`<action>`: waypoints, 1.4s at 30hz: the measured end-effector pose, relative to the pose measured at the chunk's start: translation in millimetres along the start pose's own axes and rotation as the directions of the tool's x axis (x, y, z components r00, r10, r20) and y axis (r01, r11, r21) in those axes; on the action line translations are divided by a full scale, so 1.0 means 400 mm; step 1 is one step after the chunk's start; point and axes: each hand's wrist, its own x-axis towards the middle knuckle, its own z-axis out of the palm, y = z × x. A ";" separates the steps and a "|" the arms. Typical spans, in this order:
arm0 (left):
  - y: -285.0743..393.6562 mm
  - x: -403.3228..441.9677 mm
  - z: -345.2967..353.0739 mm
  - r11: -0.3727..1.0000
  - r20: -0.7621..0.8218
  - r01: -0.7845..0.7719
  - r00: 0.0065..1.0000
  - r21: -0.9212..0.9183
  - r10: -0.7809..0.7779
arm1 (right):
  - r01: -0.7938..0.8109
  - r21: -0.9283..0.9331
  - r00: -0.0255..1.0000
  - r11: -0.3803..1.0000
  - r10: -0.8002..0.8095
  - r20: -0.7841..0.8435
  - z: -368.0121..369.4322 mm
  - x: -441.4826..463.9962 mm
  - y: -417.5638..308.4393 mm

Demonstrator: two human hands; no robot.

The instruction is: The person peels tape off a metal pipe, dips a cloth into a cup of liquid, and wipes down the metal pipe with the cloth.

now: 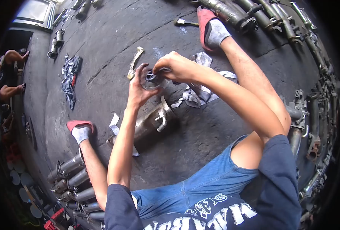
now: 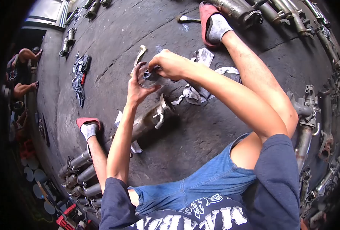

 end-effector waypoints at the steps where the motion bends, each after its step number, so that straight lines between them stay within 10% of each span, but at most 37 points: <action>1: -0.018 -0.003 -0.012 1.000 -0.004 0.015 1.000 0.023 -0.015 | 0.004 -0.020 1.000 1.000 -0.005 -0.022 0.021 0.013 0.011; 13: -0.083 -0.033 -0.054 0.995 -0.072 0.066 0.996 0.082 -0.060 | -0.089 0.111 0.976 0.990 0.109 -0.188 0.109 0.074 0.015; 22: -0.090 -0.052 -0.072 0.995 -0.087 0.054 0.995 0.086 -0.047 | -0.235 0.581 0.901 0.779 0.399 -0.169 0.153 0.035 0.053; 42: -0.084 -0.177 -0.212 0.965 0.054 -0.018 0.999 0.263 0.004 | -0.193 0.673 0.872 0.714 0.439 -0.216 0.124 0.021 -0.032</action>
